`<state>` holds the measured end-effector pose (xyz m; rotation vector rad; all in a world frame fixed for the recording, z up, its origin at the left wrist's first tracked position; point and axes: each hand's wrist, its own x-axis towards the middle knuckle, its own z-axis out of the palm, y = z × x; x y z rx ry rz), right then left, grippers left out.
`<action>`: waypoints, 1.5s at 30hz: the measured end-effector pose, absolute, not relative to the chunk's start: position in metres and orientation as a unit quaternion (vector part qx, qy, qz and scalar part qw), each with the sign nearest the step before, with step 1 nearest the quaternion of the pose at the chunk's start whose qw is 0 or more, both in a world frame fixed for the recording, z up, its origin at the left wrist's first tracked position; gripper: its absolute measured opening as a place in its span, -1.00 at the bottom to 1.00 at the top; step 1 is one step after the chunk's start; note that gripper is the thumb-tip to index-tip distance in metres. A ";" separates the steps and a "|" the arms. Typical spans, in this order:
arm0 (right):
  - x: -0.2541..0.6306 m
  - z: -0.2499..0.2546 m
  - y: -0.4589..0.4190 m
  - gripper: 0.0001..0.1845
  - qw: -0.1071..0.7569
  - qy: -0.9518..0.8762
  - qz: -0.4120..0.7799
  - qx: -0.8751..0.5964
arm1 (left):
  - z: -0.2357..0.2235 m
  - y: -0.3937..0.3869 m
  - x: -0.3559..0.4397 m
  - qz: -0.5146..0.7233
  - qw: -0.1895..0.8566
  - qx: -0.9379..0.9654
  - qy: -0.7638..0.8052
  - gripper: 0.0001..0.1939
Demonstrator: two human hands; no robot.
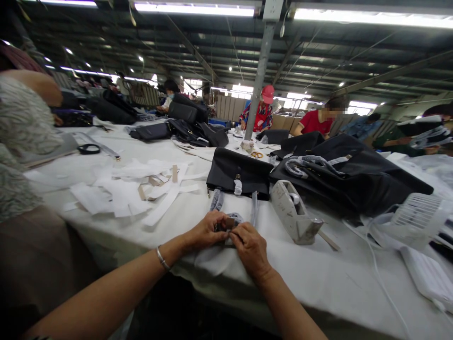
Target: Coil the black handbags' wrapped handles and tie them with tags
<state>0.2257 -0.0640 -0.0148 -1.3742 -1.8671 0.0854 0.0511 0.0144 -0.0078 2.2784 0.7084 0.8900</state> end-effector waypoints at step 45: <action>0.230 -0.014 -0.061 -0.84 0.328 -0.742 0.013 -0.584 | -0.016 0.003 0.064 0.396 0.336 0.771 0.369 -0.91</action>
